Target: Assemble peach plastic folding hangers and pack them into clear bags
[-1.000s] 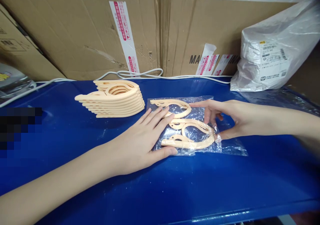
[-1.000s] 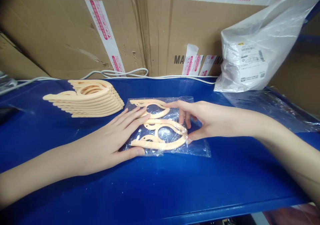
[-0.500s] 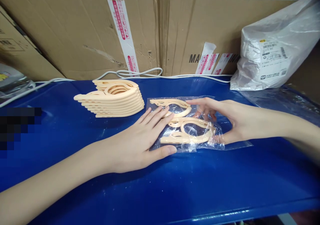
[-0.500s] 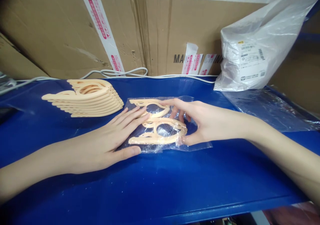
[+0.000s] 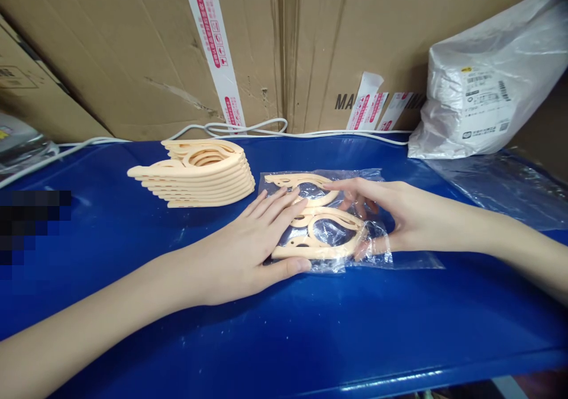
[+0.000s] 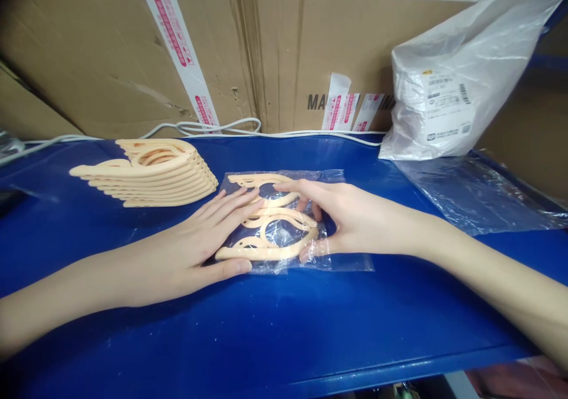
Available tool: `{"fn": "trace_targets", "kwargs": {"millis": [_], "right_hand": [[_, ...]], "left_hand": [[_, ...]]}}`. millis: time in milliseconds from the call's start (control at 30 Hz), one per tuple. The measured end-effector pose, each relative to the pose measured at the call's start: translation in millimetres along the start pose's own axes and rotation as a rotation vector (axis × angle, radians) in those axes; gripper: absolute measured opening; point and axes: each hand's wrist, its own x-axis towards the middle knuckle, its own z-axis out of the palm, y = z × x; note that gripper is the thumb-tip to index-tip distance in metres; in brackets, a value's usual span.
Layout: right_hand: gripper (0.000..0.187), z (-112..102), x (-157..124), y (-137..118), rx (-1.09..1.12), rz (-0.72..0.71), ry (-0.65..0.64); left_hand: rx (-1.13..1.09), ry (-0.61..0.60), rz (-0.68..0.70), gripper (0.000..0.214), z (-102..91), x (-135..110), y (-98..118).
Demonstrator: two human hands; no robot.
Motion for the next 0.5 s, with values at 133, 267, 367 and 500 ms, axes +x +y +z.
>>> {"fn": "trace_targets", "kwargs": {"millis": [133,267,367,500], "right_hand": [[0.083,-5,0,4,0.080,-0.028,-0.040],[0.081,1,2,4,0.152,0.012,-0.011],[0.084,7,4,1,0.209,0.047,0.011],[0.084,5,3,1,0.255,0.037,-0.021]], "left_hand": [[-0.003,0.032,0.024,0.080,1.5,0,-1],[0.013,0.105,0.032,0.077,3.7,0,1],[0.009,0.112,0.036,0.077,3.1,1,3],[0.012,0.111,0.057,0.077,1.6,2,2]]}}
